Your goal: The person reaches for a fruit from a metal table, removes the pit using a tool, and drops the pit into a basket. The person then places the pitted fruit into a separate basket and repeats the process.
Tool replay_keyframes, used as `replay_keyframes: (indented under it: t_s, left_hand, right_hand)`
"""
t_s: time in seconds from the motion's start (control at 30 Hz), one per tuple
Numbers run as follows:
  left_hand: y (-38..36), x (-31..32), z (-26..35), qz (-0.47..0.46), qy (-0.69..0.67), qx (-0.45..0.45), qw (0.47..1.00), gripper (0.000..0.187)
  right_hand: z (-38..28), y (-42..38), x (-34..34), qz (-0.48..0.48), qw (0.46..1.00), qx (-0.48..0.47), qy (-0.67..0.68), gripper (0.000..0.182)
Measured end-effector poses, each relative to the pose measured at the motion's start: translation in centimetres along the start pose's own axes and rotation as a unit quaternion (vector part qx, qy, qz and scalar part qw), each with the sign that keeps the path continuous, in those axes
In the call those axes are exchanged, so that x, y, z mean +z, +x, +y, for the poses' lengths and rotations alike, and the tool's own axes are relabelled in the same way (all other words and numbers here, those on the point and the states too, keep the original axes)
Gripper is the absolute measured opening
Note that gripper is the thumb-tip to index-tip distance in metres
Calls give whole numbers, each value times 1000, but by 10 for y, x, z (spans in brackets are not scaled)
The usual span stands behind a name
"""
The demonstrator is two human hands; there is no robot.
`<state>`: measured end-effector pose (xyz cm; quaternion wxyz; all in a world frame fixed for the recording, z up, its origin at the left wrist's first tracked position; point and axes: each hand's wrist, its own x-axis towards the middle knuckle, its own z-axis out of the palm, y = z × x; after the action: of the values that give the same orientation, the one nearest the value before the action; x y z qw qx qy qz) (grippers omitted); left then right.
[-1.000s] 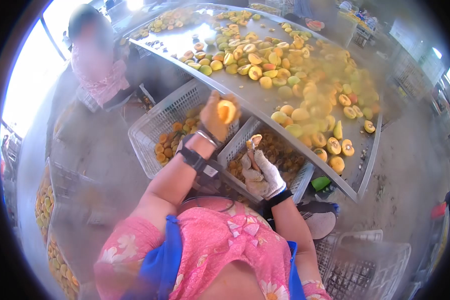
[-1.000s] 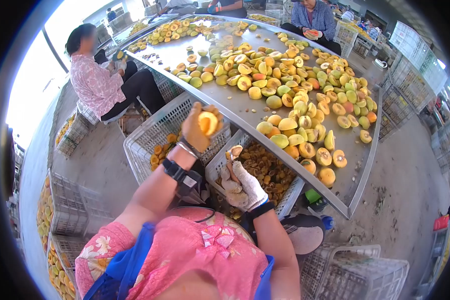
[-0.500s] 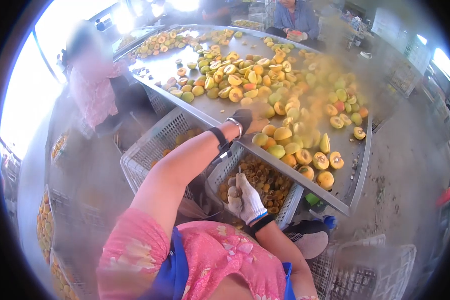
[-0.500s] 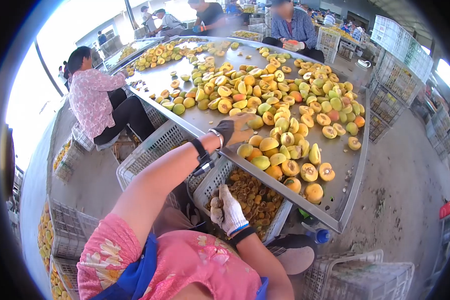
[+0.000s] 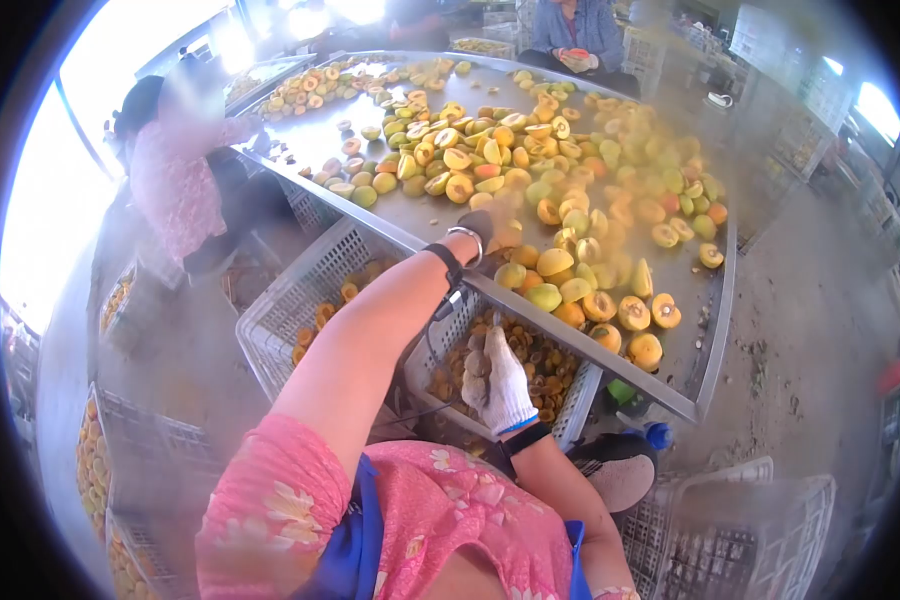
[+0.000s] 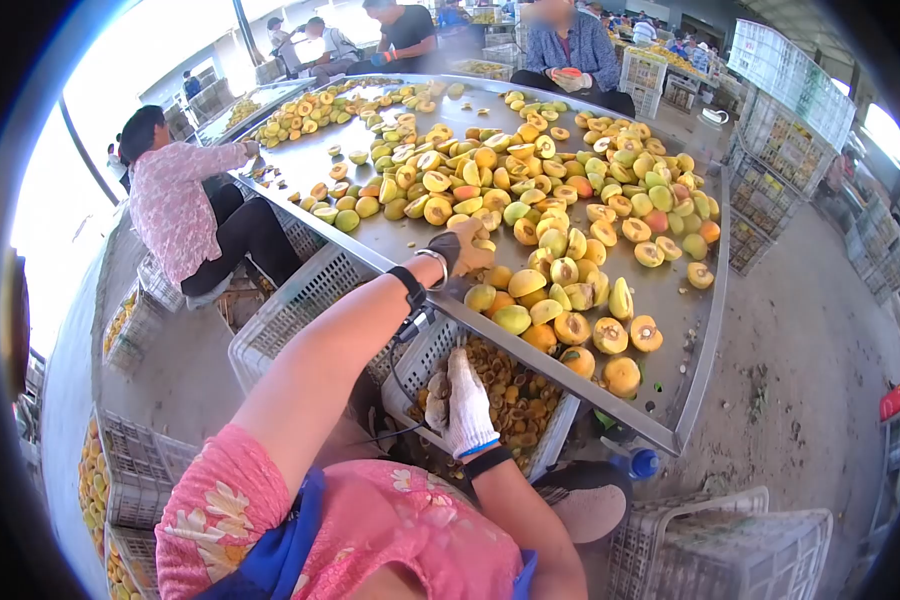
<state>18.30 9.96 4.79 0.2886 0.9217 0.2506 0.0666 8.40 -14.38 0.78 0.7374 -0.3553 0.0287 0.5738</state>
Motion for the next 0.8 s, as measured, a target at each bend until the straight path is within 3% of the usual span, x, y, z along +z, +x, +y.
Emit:
replay_keyframes:
  t_s: [0.03, 0.1, 0.23, 0.33, 0.4, 0.5, 0.57, 0.63, 0.7, 0.8]
  left_hand:
    - [-11, 0, -3, -7, -169, -17, 985, 43]
    - [-33, -2, -10, -18, -486, -53, 872, 40]
    - [-83, -7, -15, -65, -657, 104, 744, 41]
    - [-105, 1, -30, 46, -389, 214, 895, 41]
    - [-116, 13, -38, 95, -321, 230, 914, 40]
    - [-136, 35, -28, 115, -424, 186, 879, 36]
    - [-164, 27, -1, 100, -494, 155, 850, 32]
    - [-184, 18, 19, 164, -268, 223, 923, 29]
    - [-176, 34, 12, 165, -344, 226, 896, 27]
    - [-166, 41, 5, 141, -438, 188, 868, 26]
  right_hand:
    - [-1, -1, 0, 4, 1000, -10, -13, 37]
    - [-7, -3, 4, -1, 997, -62, -44, 35]
    - [-18, 0, 5, 0, 981, -143, -129, 30]
    - [-26, -10, 17, 11, 955, -186, -230, 31]
    - [-24, -9, 18, 16, 924, -238, -298, 32]
    - [-20, -6, 13, 34, 875, -299, -379, 39]
    - [-21, -7, 15, 40, 876, -294, -380, 44]
    - [-28, -17, 23, 59, 901, -217, -371, 51]
    - [-29, -18, 20, 61, 908, -186, -372, 55]
    - [-22, -4, 6, 36, 875, -266, -402, 54]
